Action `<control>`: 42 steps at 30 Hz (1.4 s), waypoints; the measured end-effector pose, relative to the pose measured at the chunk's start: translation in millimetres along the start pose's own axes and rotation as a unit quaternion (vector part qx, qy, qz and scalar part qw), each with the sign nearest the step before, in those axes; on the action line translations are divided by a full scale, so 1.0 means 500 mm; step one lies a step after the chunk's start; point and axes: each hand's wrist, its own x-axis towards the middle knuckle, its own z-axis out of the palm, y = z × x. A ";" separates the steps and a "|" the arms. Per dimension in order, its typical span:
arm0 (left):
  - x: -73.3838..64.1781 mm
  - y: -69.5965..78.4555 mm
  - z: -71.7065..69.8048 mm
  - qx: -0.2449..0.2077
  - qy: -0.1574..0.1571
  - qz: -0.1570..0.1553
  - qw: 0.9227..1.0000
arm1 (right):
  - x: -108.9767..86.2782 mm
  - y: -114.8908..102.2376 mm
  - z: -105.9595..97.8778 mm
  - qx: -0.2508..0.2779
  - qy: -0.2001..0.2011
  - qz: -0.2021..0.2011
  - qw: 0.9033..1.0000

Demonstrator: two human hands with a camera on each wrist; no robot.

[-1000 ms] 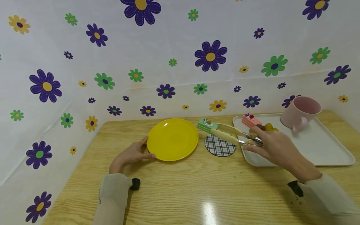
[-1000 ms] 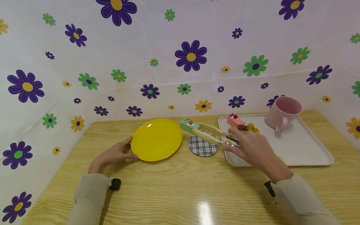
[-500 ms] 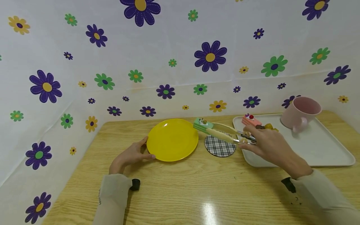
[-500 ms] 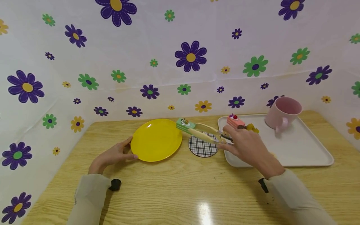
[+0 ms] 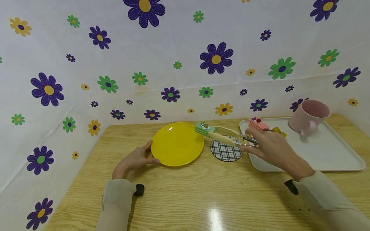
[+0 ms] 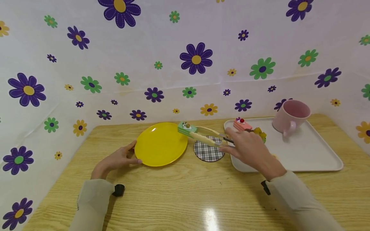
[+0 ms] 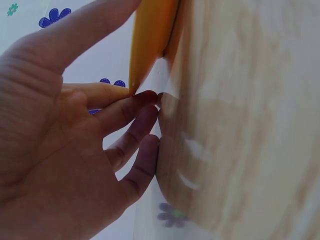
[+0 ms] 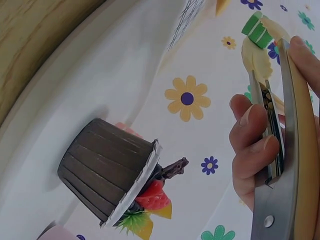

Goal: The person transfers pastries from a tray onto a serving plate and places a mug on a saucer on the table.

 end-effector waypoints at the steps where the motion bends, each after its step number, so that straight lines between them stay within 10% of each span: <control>1: 0.000 0.000 0.000 -0.001 0.000 -0.002 1.000 | 0.002 -0.001 0.001 0.000 -0.002 0.001 1.000; 42: -0.001 0.002 0.002 -0.014 -0.001 0.003 1.000 | 0.050 -0.025 0.037 0.012 -0.053 0.021 0.998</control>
